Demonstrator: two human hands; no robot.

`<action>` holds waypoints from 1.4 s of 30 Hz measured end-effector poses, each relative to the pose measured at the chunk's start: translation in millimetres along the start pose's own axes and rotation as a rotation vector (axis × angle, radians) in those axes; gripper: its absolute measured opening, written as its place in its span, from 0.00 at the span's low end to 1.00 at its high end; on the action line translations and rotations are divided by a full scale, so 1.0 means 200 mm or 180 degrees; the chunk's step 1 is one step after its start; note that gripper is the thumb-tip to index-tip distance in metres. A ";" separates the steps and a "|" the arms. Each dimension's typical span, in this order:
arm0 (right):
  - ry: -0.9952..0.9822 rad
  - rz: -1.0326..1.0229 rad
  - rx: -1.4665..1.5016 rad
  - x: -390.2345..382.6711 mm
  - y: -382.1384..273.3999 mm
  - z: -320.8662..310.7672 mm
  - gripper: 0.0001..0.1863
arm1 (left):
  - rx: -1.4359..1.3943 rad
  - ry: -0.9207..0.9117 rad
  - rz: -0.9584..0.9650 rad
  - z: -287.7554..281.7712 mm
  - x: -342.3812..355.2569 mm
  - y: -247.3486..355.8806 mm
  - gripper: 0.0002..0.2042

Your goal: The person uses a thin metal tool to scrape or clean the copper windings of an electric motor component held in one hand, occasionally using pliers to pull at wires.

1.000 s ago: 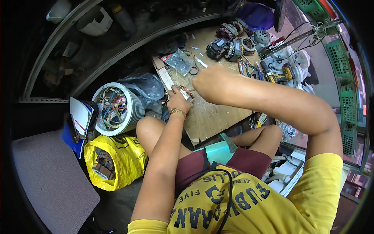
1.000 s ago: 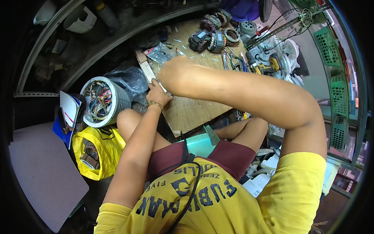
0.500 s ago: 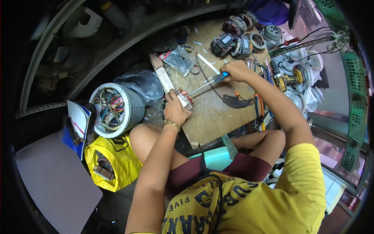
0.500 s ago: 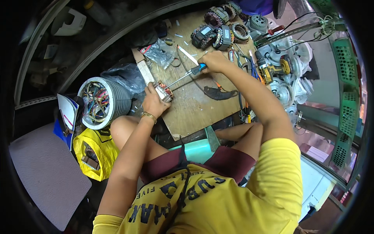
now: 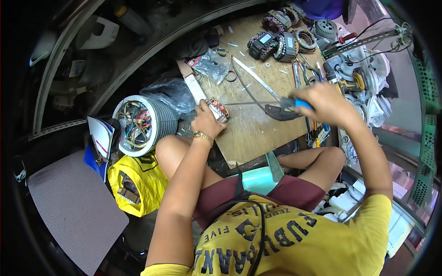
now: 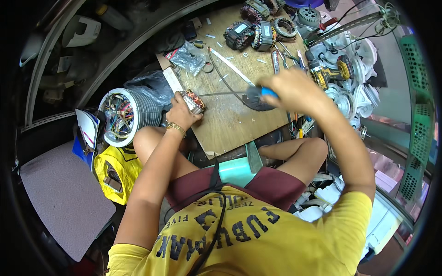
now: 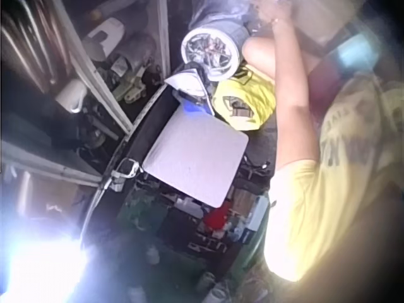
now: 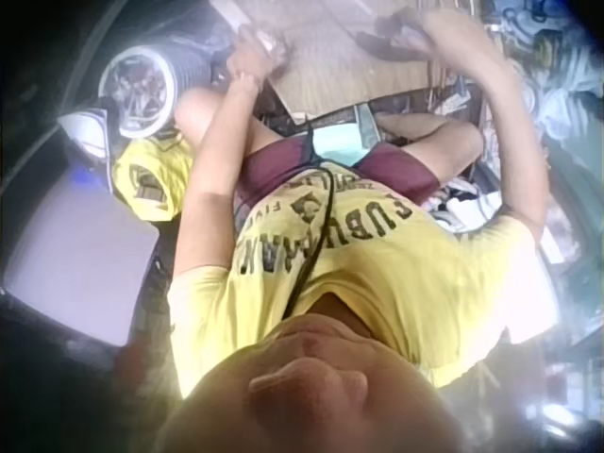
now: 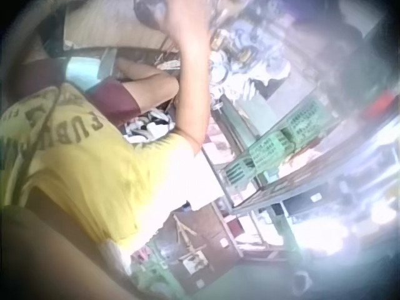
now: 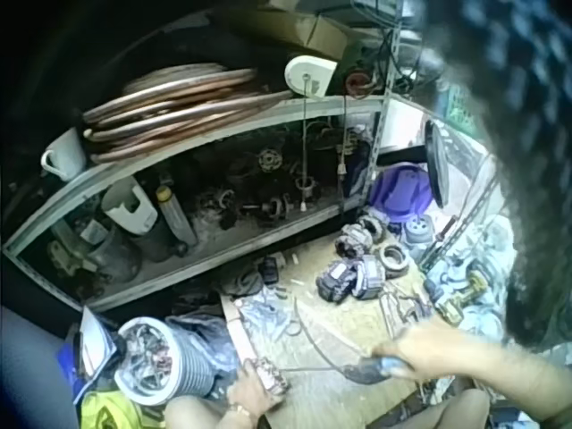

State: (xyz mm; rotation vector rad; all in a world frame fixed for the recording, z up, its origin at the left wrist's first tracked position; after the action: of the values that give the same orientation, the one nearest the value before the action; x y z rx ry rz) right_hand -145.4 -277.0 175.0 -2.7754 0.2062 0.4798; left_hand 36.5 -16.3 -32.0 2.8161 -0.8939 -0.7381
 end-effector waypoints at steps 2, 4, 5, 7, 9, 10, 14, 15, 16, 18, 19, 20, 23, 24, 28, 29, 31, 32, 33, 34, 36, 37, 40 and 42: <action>0.0346 0.0019 0.0464 -0.23 -0.11 0.12 0.18 | 0.0021 0.0026 0.0027 -0.01 -0.01 -0.01 0.60; 0.0646 0.0385 0.0950 -0.46 -0.25 0.30 0.21 | 0.0055 -0.0107 0.0087 0.00 -0.01 0.06 0.64; 0.0714 0.0627 0.1164 -0.53 -0.33 0.38 0.22 | 0.0079 -0.0067 0.0076 -0.02 -0.02 0.04 0.64; 0.0973 0.0903 0.1299 -0.61 -0.48 0.53 0.21 | 0.0110 -0.0045 0.0113 -0.01 -0.03 0.04 0.64; 0.1019 0.1079 0.1466 -0.58 -0.59 0.61 0.20 | 0.0148 0.0037 0.0146 0.01 -0.04 0.01 0.64; 0.1054 0.1250 0.1621 -0.58 -0.63 0.64 0.20 | 0.0141 0.0059 0.0114 0.01 -0.04 0.00 0.64; 0.1409 0.1278 0.1821 -0.54 -0.70 0.76 0.19 | 0.0007 0.0116 0.0140 0.00 -0.05 0.01 0.62; 0.1419 0.1285 0.1808 -0.54 -0.72 0.77 0.19 | -0.0079 0.0104 0.0109 0.01 -0.06 0.01 0.60; 0.1538 0.1279 0.1763 -0.54 -0.74 0.78 0.19 | -0.0089 0.0108 0.0123 0.01 -0.06 0.00 0.60; 0.1656 0.1286 0.1706 -0.52 -0.79 0.79 0.19 | -0.0110 0.0297 0.0093 0.02 -0.06 -0.01 0.58; 0.1447 0.1454 0.1615 -0.51 -0.82 0.80 0.18 | -0.0120 0.0292 0.0104 0.03 -0.06 -0.01 0.58; 0.1236 0.1617 0.1523 -0.49 -0.84 0.79 0.17 | -0.0200 0.0382 0.0173 0.04 -0.06 -0.02 0.57; 0.0725 0.1725 0.1311 -0.37 -0.83 0.66 0.17 | -0.0300 0.0477 0.0218 0.04 -0.05 -0.04 0.56; 0.0610 0.1705 0.1111 -0.32 -0.83 0.56 0.17 | -0.0347 0.0453 0.0222 0.04 -0.06 -0.05 0.56; 0.0085 0.1472 0.0613 -0.02 -0.74 0.52 0.18 | -0.0423 0.0457 0.0322 0.03 -0.04 -0.02 0.53; 0.0088 0.1431 0.0733 -0.01 -0.70 0.54 0.18 | -0.0425 0.0459 0.0327 0.03 -0.05 0.00 0.53; 0.0068 0.1313 0.0874 0.02 -0.58 0.60 0.18 | -0.0523 0.0512 0.0361 0.03 -0.07 0.00 0.55; 0.0114 0.1131 0.1100 0.00 -0.50 0.65 0.20 | -0.0501 0.0451 0.0308 0.04 -0.05 0.00 0.53; 0.0224 0.0924 0.1291 0.01 -0.41 0.66 0.21 | -0.0504 0.0476 0.0295 0.02 -0.03 0.02 0.53; 0.0250 0.0858 0.1357 0.01 -0.33 0.67 0.24 | -0.0450 0.0460 0.0307 0.02 -0.02 0.05 0.53; 0.0365 0.0526 0.1465 0.04 -0.16 0.68 0.25 | -0.0372 0.0430 0.0346 0.02 0.00 0.11 0.53; 0.0488 0.0177 0.1566 0.04 -0.12 0.67 0.26 | -0.0371 0.0443 0.0370 0.02 0.01 0.13 0.53; 0.0475 0.0235 0.1732 0.01 -0.14 0.70 0.27 | -0.0293 0.0374 0.0232 0.02 -0.01 0.14 0.54; 0.0379 0.0518 0.1554 -0.01 -0.35 0.72 0.25 | -0.0372 0.0396 0.0222 0.02 -0.05 0.06 0.55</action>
State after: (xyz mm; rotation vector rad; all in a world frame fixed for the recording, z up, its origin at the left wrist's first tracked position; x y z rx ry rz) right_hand -177.9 -163.9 66.6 -2.3171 0.5068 0.2569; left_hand 20.9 -20.3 -28.6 2.6806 -0.8927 -0.5789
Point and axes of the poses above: each hand's wrist, its own x-axis towards the middle knuckle, its own z-axis out of the palm, y = z × x, the point moved 3 cm from there along x, towards the middle knuckle
